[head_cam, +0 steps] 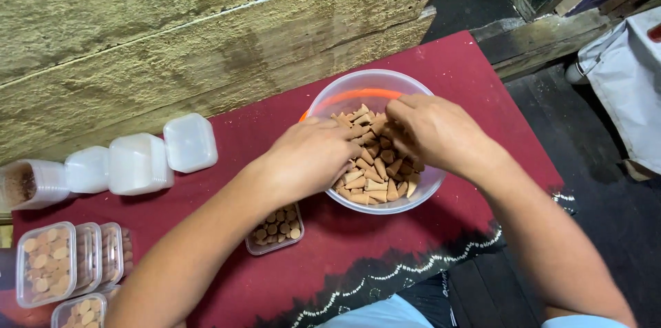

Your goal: The person transfers wooden incense cones from a large bucket into a small plastic container by hand, placing them one by one and in small handfuls, then pressing them down to fit until the container is full.

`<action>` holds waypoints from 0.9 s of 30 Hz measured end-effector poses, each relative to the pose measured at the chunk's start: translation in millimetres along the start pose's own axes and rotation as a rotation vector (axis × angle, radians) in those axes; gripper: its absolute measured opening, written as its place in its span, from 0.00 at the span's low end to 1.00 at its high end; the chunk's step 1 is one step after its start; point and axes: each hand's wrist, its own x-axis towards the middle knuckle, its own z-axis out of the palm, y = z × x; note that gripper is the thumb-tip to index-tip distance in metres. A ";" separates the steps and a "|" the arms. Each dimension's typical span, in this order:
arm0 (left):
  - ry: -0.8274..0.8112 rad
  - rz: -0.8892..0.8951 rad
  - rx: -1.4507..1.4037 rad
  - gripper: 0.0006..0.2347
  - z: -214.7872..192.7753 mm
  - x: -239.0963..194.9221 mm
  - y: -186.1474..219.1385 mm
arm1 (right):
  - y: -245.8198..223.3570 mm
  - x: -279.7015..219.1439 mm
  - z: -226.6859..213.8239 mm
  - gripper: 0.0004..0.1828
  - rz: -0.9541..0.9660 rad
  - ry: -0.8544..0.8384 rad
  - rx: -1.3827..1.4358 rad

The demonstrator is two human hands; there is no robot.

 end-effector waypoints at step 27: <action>-0.379 -0.094 0.186 0.08 35.6 70.7 -17.5 | -0.7 -4.7 11.1 0.09 -0.026 0.269 0.148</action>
